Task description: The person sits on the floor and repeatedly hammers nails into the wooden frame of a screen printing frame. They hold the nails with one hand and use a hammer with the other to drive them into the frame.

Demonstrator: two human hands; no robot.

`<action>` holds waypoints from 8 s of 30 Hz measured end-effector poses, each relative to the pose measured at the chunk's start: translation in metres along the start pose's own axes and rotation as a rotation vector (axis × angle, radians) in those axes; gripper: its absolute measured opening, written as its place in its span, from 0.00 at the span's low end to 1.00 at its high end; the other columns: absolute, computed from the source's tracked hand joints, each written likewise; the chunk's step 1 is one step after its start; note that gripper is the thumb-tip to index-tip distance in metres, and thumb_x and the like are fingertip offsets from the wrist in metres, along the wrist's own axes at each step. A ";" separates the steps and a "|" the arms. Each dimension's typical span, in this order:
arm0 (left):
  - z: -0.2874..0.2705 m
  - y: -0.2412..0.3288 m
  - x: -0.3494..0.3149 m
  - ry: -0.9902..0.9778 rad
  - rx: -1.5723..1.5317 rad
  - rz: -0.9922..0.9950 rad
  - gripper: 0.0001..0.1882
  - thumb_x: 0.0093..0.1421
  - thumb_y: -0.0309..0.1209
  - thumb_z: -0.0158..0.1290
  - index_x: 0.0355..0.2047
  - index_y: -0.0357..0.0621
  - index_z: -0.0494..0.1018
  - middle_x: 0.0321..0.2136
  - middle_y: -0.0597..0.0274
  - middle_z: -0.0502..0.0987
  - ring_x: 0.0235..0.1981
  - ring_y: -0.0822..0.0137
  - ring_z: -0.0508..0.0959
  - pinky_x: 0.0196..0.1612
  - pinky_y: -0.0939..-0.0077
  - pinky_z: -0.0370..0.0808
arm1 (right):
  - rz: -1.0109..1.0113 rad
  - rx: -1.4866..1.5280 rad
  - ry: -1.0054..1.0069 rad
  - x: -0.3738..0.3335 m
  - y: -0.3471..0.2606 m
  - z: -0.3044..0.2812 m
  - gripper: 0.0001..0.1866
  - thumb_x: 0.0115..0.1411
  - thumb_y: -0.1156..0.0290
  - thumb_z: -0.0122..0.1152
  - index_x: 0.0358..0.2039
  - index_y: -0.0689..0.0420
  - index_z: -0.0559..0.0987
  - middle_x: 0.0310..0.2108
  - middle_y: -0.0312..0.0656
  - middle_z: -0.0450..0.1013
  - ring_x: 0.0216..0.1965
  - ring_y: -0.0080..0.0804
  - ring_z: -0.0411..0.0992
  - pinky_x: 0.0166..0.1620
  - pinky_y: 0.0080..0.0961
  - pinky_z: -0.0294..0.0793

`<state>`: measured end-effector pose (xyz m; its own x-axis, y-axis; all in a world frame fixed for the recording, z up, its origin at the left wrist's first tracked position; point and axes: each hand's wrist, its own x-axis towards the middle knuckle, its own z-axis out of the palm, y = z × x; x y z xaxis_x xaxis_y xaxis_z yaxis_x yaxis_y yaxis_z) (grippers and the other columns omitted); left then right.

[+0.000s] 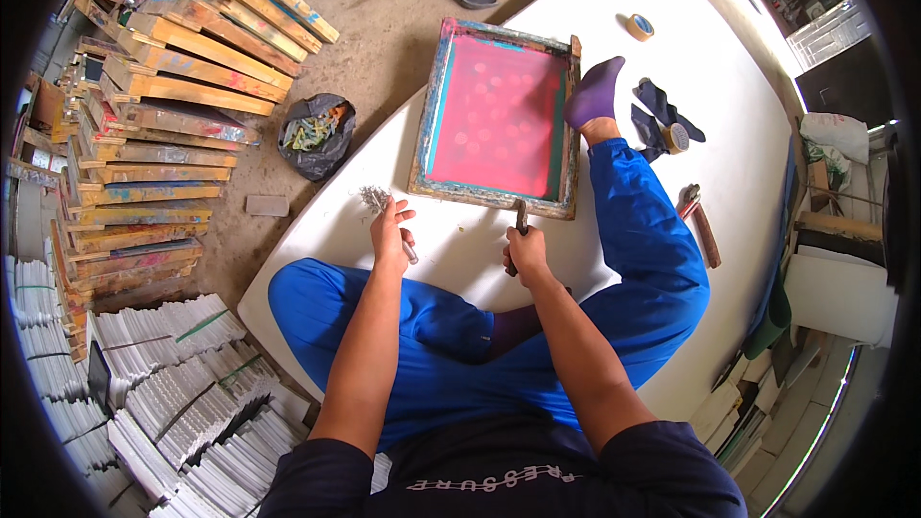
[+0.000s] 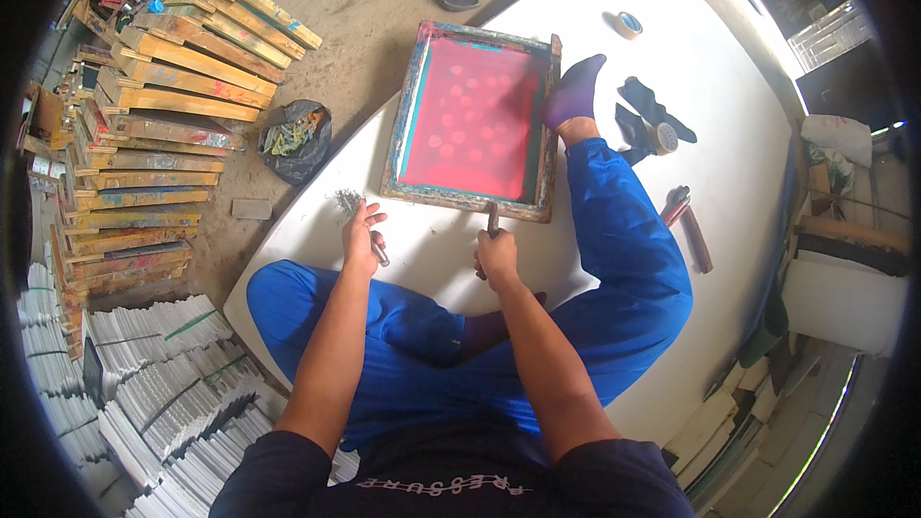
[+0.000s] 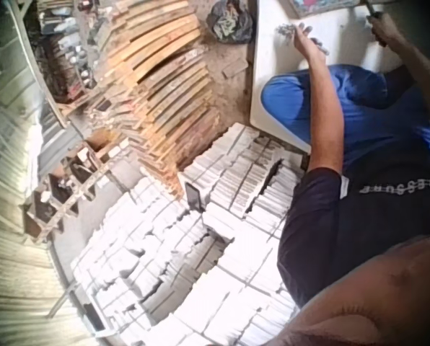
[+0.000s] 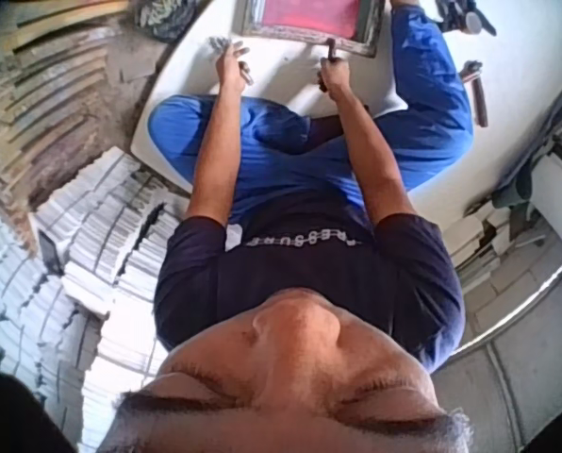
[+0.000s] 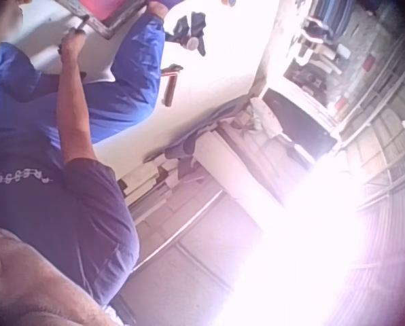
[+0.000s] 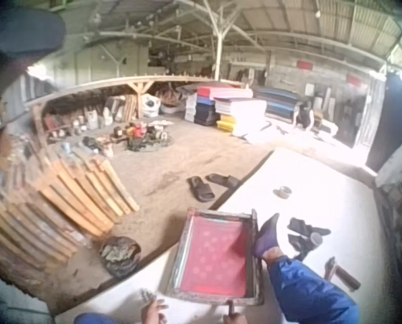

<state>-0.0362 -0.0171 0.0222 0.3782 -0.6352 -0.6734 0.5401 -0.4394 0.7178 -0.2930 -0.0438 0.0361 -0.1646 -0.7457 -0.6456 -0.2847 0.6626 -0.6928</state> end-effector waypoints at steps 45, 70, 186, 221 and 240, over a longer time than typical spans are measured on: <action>-0.015 0.013 0.007 0.281 0.108 0.168 0.16 0.60 0.40 0.63 0.33 0.41 0.74 0.23 0.65 0.72 0.09 0.77 0.63 0.11 0.79 0.59 | 0.154 0.217 -0.370 -0.022 -0.028 -0.025 0.24 0.68 0.57 0.52 0.51 0.67 0.68 0.36 0.54 0.74 0.31 0.46 0.79 0.27 0.43 0.81; -0.011 0.004 0.012 0.185 0.057 0.174 0.17 0.61 0.43 0.62 0.34 0.41 0.74 0.24 0.64 0.74 0.10 0.77 0.65 0.12 0.80 0.61 | 0.146 -0.259 -0.333 0.023 -0.042 -0.052 0.18 0.65 0.59 0.54 0.39 0.64 0.75 0.19 0.46 0.70 0.16 0.35 0.71 0.17 0.38 0.70; -0.003 -0.017 -0.020 -0.086 0.196 0.208 0.16 0.61 0.41 0.61 0.37 0.38 0.76 0.27 0.61 0.77 0.10 0.79 0.65 0.12 0.83 0.60 | -0.221 -0.133 -0.069 0.015 0.011 -0.043 0.12 0.66 0.65 0.54 0.36 0.63 0.72 0.16 0.42 0.69 0.13 0.30 0.69 0.16 0.32 0.68; -0.006 -0.025 -0.025 -0.098 0.097 0.166 0.15 0.64 0.41 0.59 0.29 0.44 0.72 0.22 0.65 0.75 0.12 0.77 0.65 0.14 0.80 0.61 | 0.145 -0.039 -0.959 -0.056 -0.030 0.040 0.28 0.67 0.57 0.57 0.60 0.60 0.66 0.46 0.50 0.76 0.37 0.43 0.80 0.36 0.42 0.83; 0.018 0.032 -0.067 0.165 0.231 0.228 0.12 0.65 0.37 0.55 0.39 0.40 0.76 0.31 0.57 0.79 0.12 0.74 0.64 0.14 0.76 0.62 | -0.139 0.288 -0.783 -0.073 -0.063 -0.069 0.20 0.70 0.62 0.51 0.56 0.62 0.67 0.42 0.52 0.78 0.36 0.42 0.81 0.31 0.39 0.83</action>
<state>-0.0573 0.0001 0.0932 0.5959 -0.6304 -0.4976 0.2513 -0.4422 0.8610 -0.3285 -0.0361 0.1491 0.5862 -0.6282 -0.5116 0.0148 0.6397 -0.7685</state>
